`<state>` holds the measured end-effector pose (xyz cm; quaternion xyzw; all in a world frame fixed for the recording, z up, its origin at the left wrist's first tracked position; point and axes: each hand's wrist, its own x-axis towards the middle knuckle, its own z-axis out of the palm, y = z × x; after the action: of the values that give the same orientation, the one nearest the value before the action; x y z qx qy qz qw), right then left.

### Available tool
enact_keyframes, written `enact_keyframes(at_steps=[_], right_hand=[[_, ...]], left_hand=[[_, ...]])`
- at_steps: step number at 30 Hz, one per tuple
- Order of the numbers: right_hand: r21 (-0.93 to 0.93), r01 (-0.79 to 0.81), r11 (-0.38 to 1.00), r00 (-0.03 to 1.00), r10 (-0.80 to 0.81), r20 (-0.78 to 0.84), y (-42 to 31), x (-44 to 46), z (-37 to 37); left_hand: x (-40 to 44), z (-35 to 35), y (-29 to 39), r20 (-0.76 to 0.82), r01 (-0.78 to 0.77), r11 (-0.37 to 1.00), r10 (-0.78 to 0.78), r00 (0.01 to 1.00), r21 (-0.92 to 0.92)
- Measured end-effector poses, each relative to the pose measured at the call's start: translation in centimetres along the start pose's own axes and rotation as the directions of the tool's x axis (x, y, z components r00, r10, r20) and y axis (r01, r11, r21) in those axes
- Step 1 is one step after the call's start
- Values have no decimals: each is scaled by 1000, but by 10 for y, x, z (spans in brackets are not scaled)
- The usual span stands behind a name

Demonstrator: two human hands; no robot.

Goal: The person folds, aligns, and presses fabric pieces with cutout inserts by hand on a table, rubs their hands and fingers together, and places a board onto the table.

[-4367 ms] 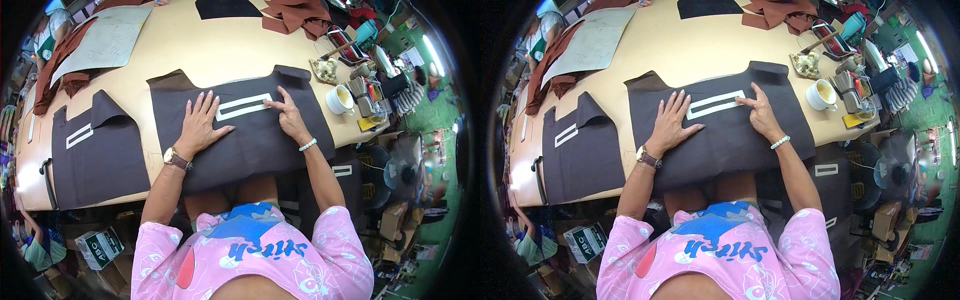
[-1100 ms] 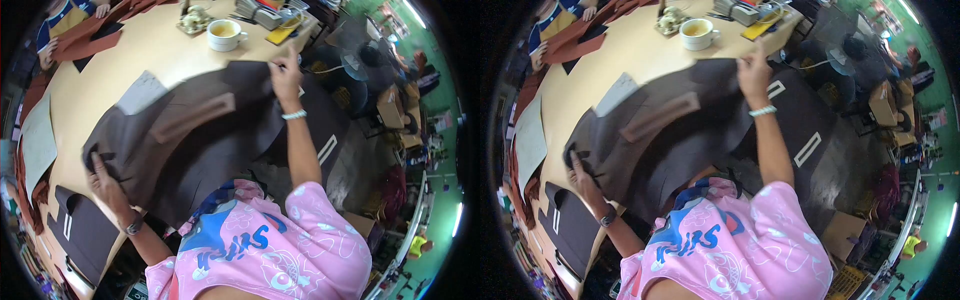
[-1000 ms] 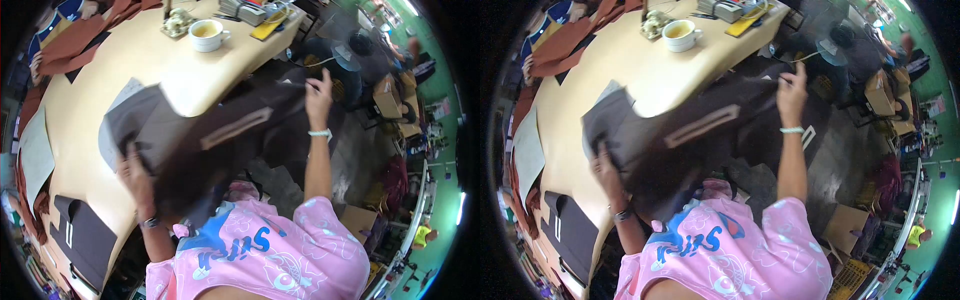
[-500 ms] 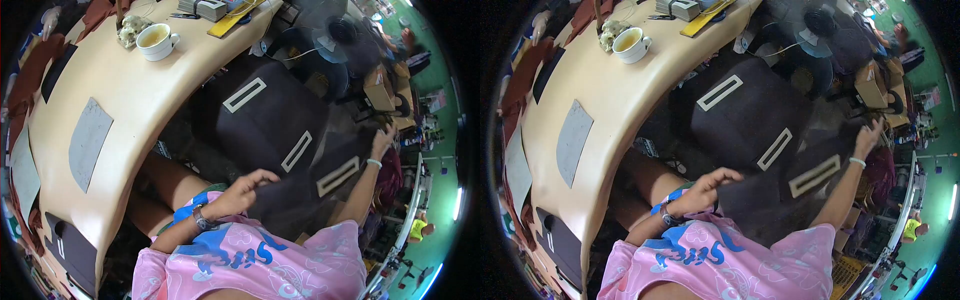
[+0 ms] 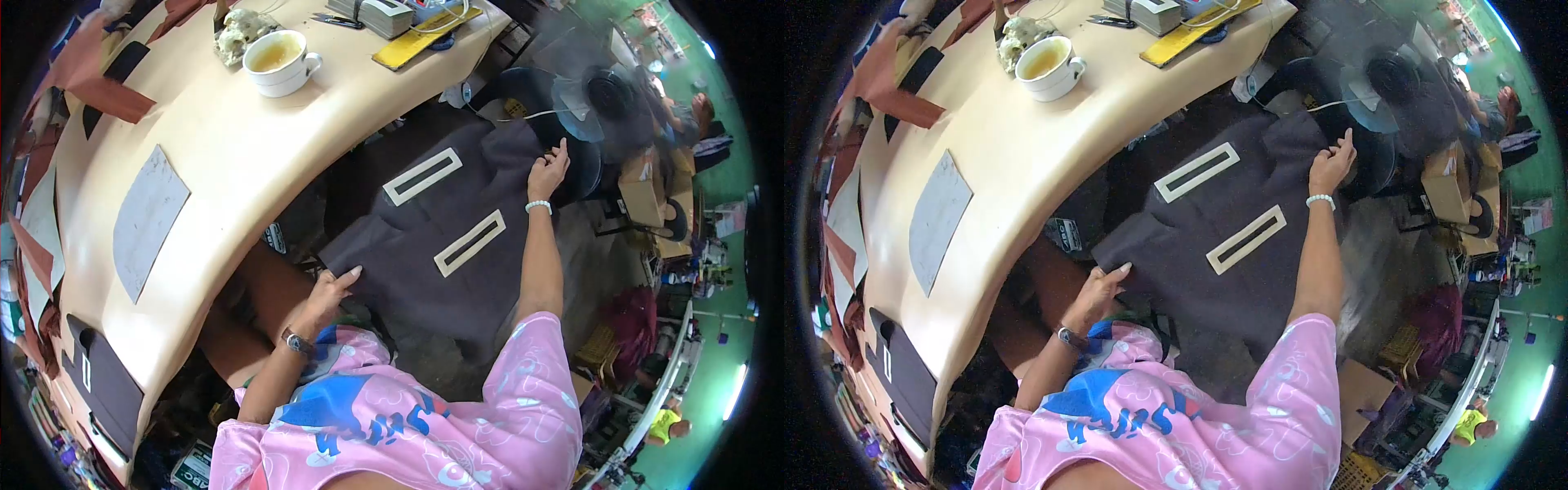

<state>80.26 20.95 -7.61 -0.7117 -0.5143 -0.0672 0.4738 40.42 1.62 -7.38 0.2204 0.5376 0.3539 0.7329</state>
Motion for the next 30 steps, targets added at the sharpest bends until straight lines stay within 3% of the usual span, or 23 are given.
enact_keyframes(at_steps=[2, 5, 9, 12, 13, 15, 18, 19, 20, 22, 24, 25, 26, 28, 30], right_hand=[[-13, 41, 999, 999, -42, -31, -1, 5, 12], [-62, -6, 998, 998, 10, 62, 9, -1, 33], [-182, -144, 973, 958, 183, 219, 18, -23, 51], [-467, -55, 882, 975, 148, 166, 18, -32, 54], [-481, -124, 868, 963, 222, 153, -1, -30, 48], [-309, -44, 950, 994, 72, 78, -14, -25, 48], [-59, 184, 981, 982, -180, 62, -97, -29, 39], [53, 219, 974, 974, -222, 48, -129, -38, 39], [157, 256, 954, 963, -266, 44, -163, -50, 39], [324, 350, 879, 914, -397, 88, -228, -81, 39], [612, 309, 727, 862, -487, 143, -282, -124, 56], [661, 281, 696, 825, -527, 205, -310, -147, 60], [801, 48, 597, 806, -497, 322, -338, -173, 64], [865, -88, 494, 690, -596, 411, -388, -217, 67], [875, -306, 375, 587, -649, 483, -437, -253, 59]], left_hand=[[5, -1, 9, 16, 5, 999, -4, 1000, -32], [31, -17, -3, -29, 81, 996, -80, 996, 32], [44, -25, -14, -154, 159, 987, -154, 976, 19], [52, -37, -31, -204, 73, 997, -78, 976, -29], [52, -42, -37, -222, 14, 999, -4, 975, 41], [50, -54, -42, -262, -104, 978, 150, 953, 180], [4, -59, 6, -98, 111, 930, -82, 992, 351], [-6, -55, -3, -154, -190, 937, 242, 958, 291], [-21, -55, 7, -116, -316, 922, 347, 931, 225], [-56, -60, 35, -89, -414, 899, 429, 899, 143], [-93, -71, 66, -154, -494, 811, 556, 817, 313], [-110, -80, 78, -182, -509, 762, 611, 770, 401], [-124, -91, 87, -262, -534, 660, 725, 637, 529], [-150, -124, 100, -379, -419, 517, 848, 372, 746], [-171, -169, 109, -370, -185, 382, 924, 98, 905]])
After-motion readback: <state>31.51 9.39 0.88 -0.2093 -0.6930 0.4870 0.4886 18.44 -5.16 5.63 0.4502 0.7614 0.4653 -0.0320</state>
